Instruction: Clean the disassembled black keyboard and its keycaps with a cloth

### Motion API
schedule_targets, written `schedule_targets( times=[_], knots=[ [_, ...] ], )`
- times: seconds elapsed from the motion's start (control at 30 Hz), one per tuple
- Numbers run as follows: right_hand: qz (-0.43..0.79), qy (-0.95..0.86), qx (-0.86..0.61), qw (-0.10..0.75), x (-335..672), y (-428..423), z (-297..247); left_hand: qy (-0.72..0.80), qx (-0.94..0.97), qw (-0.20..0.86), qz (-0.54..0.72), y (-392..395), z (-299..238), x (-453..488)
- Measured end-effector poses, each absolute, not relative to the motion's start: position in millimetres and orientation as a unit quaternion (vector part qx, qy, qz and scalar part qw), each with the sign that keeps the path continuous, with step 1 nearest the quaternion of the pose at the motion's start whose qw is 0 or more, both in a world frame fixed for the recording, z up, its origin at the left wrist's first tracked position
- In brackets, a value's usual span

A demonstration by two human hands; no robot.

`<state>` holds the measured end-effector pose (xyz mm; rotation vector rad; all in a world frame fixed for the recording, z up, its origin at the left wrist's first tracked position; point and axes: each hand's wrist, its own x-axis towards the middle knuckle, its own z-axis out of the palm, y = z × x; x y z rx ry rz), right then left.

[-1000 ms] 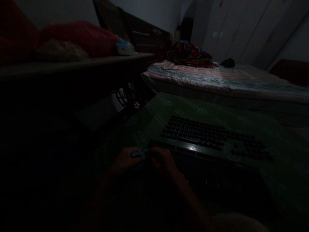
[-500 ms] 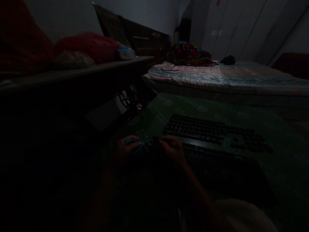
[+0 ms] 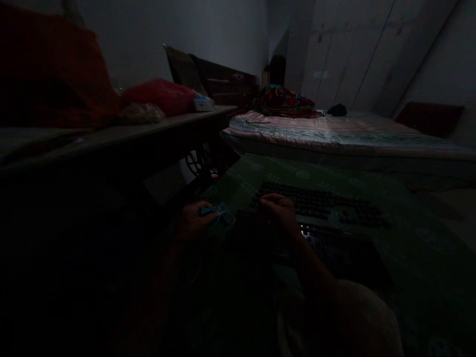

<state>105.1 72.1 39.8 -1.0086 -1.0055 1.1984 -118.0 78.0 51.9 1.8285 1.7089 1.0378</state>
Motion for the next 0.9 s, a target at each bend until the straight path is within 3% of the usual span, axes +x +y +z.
schedule_targets(
  times=[0.23,0.53,0.9],
  knots=[
    [0.457,-0.461,-0.495,0.578,120,41,35,0.577,0.685,0.216,0.389,61,32,-115],
    [0.508,-0.478,-0.48,0.532,111,25,10,0.551,0.701,0.237,0.386,59,-4,-107],
    [0.401,-0.504,-0.519,0.561,84,44,-20,0.56,0.703,0.245,0.363,65,-20,-97]
  ],
)
